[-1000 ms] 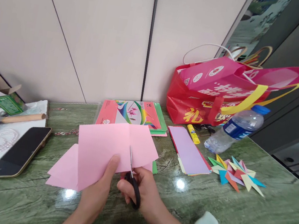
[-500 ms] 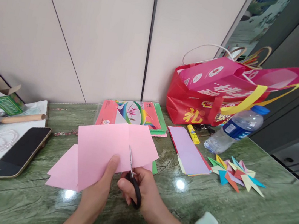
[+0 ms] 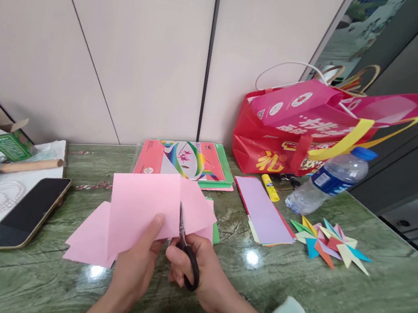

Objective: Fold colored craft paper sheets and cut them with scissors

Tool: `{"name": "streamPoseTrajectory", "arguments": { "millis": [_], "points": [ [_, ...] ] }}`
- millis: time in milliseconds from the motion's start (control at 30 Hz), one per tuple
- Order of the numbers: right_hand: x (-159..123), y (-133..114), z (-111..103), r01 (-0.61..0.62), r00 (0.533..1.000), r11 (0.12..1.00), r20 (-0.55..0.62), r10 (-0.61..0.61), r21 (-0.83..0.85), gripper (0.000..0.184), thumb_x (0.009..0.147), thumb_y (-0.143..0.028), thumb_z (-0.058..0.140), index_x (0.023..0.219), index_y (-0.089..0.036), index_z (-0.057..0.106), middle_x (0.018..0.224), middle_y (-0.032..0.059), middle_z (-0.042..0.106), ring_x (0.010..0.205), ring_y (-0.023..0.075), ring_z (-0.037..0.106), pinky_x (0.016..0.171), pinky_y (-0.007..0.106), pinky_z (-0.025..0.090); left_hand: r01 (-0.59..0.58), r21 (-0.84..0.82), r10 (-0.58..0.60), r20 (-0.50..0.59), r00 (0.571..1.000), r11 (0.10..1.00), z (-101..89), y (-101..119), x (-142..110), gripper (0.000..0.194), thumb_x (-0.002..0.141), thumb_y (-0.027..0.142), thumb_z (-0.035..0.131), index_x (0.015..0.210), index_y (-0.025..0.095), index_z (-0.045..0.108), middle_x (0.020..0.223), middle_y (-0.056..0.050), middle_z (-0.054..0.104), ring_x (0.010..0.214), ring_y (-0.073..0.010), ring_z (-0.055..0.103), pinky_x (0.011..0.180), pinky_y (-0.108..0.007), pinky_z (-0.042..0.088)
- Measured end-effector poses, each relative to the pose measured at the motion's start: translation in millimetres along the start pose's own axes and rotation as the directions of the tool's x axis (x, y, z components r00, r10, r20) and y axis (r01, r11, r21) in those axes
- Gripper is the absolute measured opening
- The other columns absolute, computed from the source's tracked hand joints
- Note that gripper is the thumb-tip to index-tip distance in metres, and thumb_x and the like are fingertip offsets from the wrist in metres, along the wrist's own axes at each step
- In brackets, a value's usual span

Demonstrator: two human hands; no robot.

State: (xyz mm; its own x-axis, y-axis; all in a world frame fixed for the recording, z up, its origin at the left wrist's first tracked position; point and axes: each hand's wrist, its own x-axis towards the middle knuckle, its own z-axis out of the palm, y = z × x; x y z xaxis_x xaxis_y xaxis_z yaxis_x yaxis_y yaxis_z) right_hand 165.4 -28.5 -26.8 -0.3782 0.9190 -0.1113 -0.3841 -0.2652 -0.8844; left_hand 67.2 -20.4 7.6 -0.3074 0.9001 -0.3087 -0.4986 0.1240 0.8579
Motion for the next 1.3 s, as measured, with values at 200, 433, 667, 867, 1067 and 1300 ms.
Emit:
{"name": "streamPoseTrajectory", "arguments": {
  "millis": [200, 433, 667, 867, 1067, 1300],
  "points": [
    [1.7, 3.2, -1.1, -0.067, 0.998, 0.997, 0.013, 0.067, -0.03, 0.04, 0.059, -0.049, 0.068, 0.069, -0.016, 0.047, 0.039, -0.0098, 0.042, 0.034, 0.0039, 0.035, 0.045, 0.021, 0.037, 0.085, -0.102, -0.073, 0.119, 0.99, 0.991, -2.5, 4.2, 4.9, 0.025, 0.064, 0.023, 0.066, 0.086, 0.013, 0.062, 0.078, -0.005, 0.067, 0.069, -0.0181, 0.063, 0.067, -0.03, 0.05],
    [1.7, 2.3, -0.3, -0.13, 0.988, 0.987, 0.075, 0.137, -0.098, 0.039, 0.057, -0.047, 0.069, 0.065, -0.015, 0.048, 0.038, -0.0091, 0.043, 0.033, 0.0039, 0.036, 0.041, 0.019, 0.032, 0.07, -0.084, -0.062, 0.096, 0.993, 0.994, -8.1, 6.8, 12.6, 0.024, 0.066, 0.016, 0.064, 0.09, 0.014, 0.062, 0.082, -0.003, 0.066, 0.068, -0.0149, 0.061, 0.066, -0.027, 0.05],
    [-2.8, 0.6, -2.4, -0.272, 0.929, 0.939, 0.197, 0.314, -0.211, 0.038, 0.052, -0.042, 0.073, 0.066, -0.014, 0.053, 0.039, -0.0076, 0.048, 0.033, 0.0044, 0.041, 0.037, 0.016, 0.031, -0.145, -0.065, 0.144, -0.013, 0.989, 0.987, -18.8, 25.1, 32.8, 0.032, 0.065, 0.003, 0.061, 0.093, 0.017, 0.062, 0.088, -0.004, 0.066, 0.078, -0.014, 0.061, 0.066, -0.022, 0.05],
    [-5.0, -0.8, -1.7, -0.306, 0.909, 0.917, 0.209, 0.361, -0.255, 0.036, 0.053, -0.04, 0.073, 0.066, -0.014, 0.053, 0.04, -0.0069, 0.049, 0.034, 0.0045, 0.042, 0.036, 0.015, 0.031, -0.169, 0.206, 0.209, -0.188, 0.96, 0.964, -76.1, 72.5, 72.4, 0.031, 0.05, -0.008, 0.066, 0.073, 0.012, 0.061, 0.057, 0.005, 0.062, 0.052, -0.0079, 0.056, 0.046, -0.013, 0.045],
    [-1.4, 8.0, -3.0, -0.256, 0.939, 0.937, 0.172, 0.299, -0.237, 0.034, 0.055, -0.04, 0.071, 0.067, -0.015, 0.052, 0.04, -0.007, 0.048, 0.034, 0.0054, 0.042, 0.037, 0.017, 0.033, 0.015, 0.546, 0.006, -0.036, 0.999, 0.838, -116.6, 95.6, 81.8, 0.05, 0.04, 0.01, 0.078, 0.086, 0.012, 0.057, 0.069, -0.001, 0.066, 0.063, -0.015, 0.06, 0.056, -0.025, 0.049],
    [6.1, -3.6, -8.2, -0.001, 0.988, 0.922, -0.142, -0.058, -0.388, 0.026, 0.067, -0.041, 0.061, 0.072, -0.018, 0.049, 0.042, -0.0078, 0.045, 0.037, 0.0079, 0.041, 0.04, 0.02, 0.03, -0.041, 0.905, 0.097, -0.001, 0.995, 0.424, -132.3, 95.3, 90.7, 0.074, 0.053, 0.025, 0.07, 0.119, 0.015, 0.037, 0.103, -0.011, 0.058, 0.089, -0.0263, 0.056, 0.069, -0.034, 0.046]
  ]
}}
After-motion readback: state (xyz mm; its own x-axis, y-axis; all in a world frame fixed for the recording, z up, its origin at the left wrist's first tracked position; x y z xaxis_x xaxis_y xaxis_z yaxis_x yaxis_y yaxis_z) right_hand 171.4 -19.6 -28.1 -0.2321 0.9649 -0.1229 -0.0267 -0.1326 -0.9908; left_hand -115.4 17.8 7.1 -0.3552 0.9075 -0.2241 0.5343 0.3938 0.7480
